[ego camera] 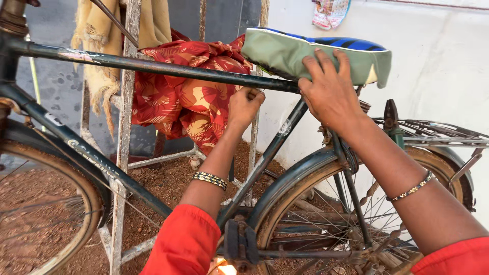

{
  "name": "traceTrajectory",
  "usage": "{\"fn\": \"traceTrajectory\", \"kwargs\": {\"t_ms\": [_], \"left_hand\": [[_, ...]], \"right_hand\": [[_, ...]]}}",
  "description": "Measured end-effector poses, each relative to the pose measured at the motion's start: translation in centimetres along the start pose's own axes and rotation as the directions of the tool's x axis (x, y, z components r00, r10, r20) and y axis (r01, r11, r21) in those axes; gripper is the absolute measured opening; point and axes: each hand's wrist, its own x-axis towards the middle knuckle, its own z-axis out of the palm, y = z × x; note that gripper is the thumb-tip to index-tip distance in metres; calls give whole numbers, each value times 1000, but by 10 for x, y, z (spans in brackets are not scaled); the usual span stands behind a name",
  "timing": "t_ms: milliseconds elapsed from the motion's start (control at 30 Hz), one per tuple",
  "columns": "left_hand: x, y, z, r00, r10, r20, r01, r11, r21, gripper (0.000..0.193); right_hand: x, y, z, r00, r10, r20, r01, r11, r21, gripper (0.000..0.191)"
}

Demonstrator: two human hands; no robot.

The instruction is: The person adjusts the saddle of an old bicycle, working on the seat spring and fastening the seat cover to the seat frame. They use pliers to grip and tighten wire around the saddle and manipulate the seat components by hand.

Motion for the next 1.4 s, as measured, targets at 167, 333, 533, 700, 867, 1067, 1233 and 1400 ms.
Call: {"fn": "traceTrajectory", "kwargs": {"t_ms": [167,333,533,700,867,1067,1233,1400], "left_hand": [[-41,28,27,988,-53,-145,94,952,292,27],[-55,51,47,964,33,-263,104,865,491,36],[-79,41,57,954,177,-243,-12,831,557,28],[-80,36,27,687,720,-101,-432,516,739,39],[-17,42,-21,719,666,198,-514,317,797,51],[-6,13,-24,693,710,128,-510,356,783,39],[-3,-10,-27,649,758,54,-566,435,700,38],[7,-39,-27,612,791,4,-593,455,664,39]], "right_hand": [[-36,29,-11,994,-98,45,101,992,-79,11],[-63,58,-3,989,-109,-97,115,992,54,7],[-90,62,14,982,-111,-155,116,993,29,4],[-88,51,22,975,-116,-190,118,993,1,10],[-91,3,44,994,-4,-108,-15,984,-175,12],[-92,-45,105,983,136,-124,-119,984,135,33],[-91,-80,154,952,152,-268,-143,988,53,46],[-86,-113,190,986,4,-169,30,980,198,42]]}}
